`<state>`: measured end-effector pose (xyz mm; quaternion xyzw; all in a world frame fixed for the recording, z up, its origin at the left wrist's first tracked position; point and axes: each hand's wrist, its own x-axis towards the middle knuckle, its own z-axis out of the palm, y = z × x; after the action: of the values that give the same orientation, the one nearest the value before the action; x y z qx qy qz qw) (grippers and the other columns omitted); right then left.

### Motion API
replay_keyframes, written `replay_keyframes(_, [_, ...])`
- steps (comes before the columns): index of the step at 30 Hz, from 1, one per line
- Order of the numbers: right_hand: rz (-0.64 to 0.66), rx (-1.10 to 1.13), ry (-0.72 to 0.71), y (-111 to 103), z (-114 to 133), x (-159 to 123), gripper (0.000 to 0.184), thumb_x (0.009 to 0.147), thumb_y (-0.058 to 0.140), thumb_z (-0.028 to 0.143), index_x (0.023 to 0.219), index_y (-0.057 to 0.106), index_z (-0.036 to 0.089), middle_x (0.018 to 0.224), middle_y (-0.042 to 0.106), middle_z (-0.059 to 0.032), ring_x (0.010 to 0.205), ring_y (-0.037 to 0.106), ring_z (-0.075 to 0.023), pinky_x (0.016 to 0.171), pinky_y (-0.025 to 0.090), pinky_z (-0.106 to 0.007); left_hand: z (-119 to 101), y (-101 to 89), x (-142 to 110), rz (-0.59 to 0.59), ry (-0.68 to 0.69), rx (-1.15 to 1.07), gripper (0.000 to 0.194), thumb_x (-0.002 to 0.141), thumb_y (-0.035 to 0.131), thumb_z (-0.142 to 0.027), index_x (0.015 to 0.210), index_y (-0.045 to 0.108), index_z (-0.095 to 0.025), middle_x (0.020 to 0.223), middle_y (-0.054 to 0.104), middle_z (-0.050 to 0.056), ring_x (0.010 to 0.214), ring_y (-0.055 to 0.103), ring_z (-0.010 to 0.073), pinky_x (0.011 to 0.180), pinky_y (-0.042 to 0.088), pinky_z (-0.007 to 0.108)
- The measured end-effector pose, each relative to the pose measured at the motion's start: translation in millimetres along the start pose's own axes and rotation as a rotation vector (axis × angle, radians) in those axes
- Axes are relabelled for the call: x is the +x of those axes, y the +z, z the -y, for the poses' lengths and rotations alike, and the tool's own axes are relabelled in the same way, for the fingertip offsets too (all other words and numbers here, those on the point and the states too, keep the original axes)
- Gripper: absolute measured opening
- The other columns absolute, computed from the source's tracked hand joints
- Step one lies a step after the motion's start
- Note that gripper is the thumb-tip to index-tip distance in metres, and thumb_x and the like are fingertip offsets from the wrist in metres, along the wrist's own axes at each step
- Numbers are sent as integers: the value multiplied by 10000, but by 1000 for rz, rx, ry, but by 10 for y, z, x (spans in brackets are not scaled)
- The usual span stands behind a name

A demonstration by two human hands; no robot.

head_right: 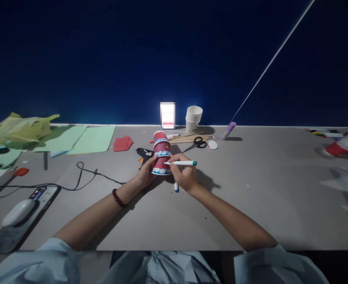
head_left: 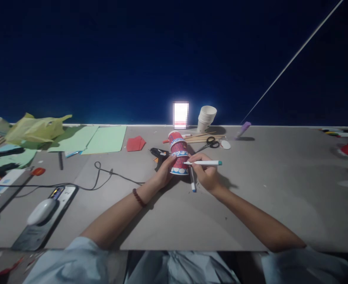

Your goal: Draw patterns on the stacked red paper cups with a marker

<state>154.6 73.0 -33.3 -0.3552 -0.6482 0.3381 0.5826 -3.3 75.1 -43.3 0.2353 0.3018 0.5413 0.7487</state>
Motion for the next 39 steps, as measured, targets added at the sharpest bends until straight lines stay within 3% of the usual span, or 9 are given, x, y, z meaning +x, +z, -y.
replay_keyframes(8, [-20,8,-12,8,4,4,102,842,593,194,778,658,239,815,712,-27,876,716,-221,915,591,-413,-17,20,-26,62,16,-2,360,807,731,-403,992,750,-95,971,772,116,871,710,229,892,514,329])
replay_keyframes(39, [-59,16,3,5,45,34,119,790,601,167,717,654,244,749,700,-14,812,709,-213,867,609,-403,-25,42,-35,42,2,0,323,819,717,-376,981,746,-99,968,772,124,886,721,244,915,512,348])
